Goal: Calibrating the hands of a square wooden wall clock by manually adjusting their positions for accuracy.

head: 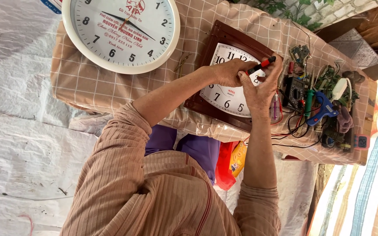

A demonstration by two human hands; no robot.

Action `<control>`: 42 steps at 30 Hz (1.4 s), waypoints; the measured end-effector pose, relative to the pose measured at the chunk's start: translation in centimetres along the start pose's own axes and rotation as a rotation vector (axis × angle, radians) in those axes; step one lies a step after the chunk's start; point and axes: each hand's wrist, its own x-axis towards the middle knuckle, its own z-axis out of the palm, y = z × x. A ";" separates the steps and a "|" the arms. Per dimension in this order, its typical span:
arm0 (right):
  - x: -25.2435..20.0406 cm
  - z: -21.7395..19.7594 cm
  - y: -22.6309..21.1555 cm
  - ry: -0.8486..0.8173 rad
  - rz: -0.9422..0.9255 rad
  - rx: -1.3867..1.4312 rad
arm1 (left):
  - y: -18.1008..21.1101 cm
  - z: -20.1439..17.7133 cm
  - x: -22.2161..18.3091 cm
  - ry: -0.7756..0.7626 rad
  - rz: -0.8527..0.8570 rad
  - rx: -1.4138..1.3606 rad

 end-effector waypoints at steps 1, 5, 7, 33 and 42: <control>-0.1 0.2 0.0 -0.001 0.000 0.000 | -0.3 0.1 0.1 0.001 0.000 0.000; -0.4 1.0 0.2 0.064 0.017 -0.066 | -1.7 0.4 0.2 0.013 0.046 -0.028; -0.5 1.4 -0.2 0.081 0.025 -0.089 | -2.1 0.5 0.1 0.022 0.063 -0.046; 2.1 -1.7 -0.4 -0.019 -0.218 -0.144 | -2.0 0.3 -0.7 0.381 -0.200 -0.017; 2.3 -1.9 1.6 0.007 -0.148 -0.064 | -2.1 0.3 -0.7 0.472 -0.316 0.046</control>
